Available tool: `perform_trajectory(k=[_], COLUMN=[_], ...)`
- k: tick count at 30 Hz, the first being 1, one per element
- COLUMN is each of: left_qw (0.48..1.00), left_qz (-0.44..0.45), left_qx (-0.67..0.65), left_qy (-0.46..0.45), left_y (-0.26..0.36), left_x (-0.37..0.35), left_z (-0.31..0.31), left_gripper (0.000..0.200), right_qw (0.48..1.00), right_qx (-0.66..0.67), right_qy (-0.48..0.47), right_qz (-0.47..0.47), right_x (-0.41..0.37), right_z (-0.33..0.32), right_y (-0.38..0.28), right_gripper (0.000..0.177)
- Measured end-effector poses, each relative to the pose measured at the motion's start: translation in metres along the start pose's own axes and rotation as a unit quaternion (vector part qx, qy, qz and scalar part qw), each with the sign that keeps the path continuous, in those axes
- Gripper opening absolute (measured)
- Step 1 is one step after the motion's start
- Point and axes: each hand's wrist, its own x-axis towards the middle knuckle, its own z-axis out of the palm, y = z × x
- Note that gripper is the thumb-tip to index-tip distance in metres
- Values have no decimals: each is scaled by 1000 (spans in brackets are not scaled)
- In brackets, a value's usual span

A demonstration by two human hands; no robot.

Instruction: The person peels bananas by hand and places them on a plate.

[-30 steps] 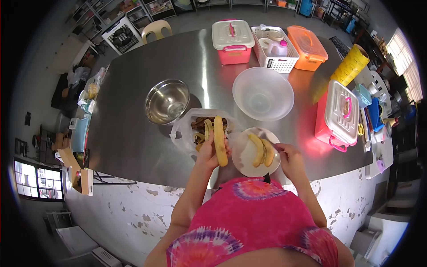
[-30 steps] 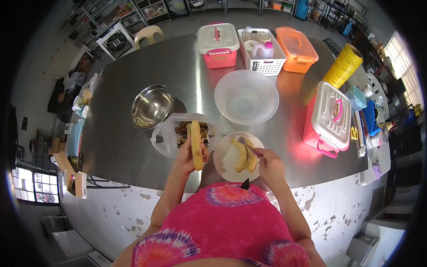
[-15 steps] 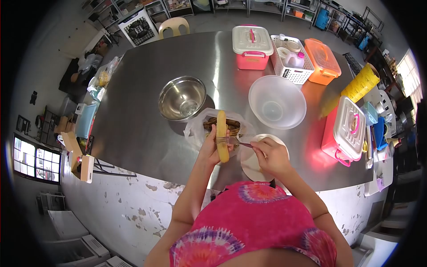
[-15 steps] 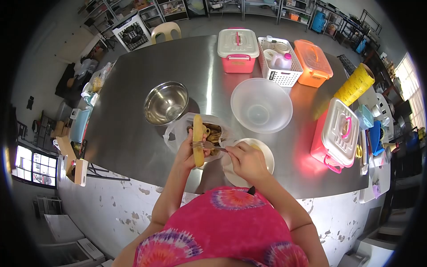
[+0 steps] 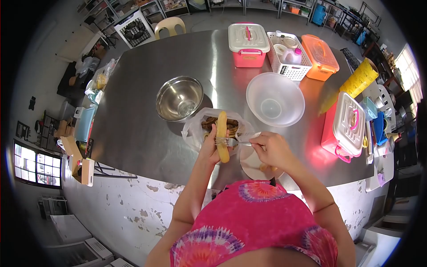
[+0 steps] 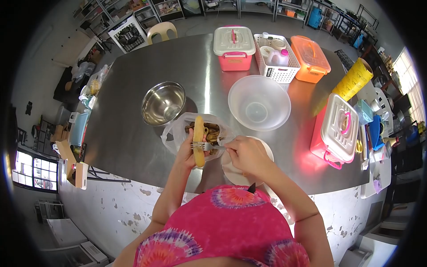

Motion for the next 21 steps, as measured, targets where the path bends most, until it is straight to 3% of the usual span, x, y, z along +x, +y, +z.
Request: perform_trajectory(k=[9, 17, 21], left_qw=[998, 990, 993], left_qz=[14, 102, 95], left_qx=[46, 82, 22], left_qy=[28, 56, 72], left_y=[-2, -4, -2], left_x=[6, 5, 8], left_z=[-3, 5, 7], left_gripper=[42, 42, 44], right_qw=[996, 992, 993], right_qx=[-20, -12, -13], right_qy=[-72, -108, -83], right_qz=[48, 62, 80], right_x=[9, 9, 10], right_z=[-13, -20, -22], right_y=[-8, -21, -21], right_gripper=[15, 16, 18])
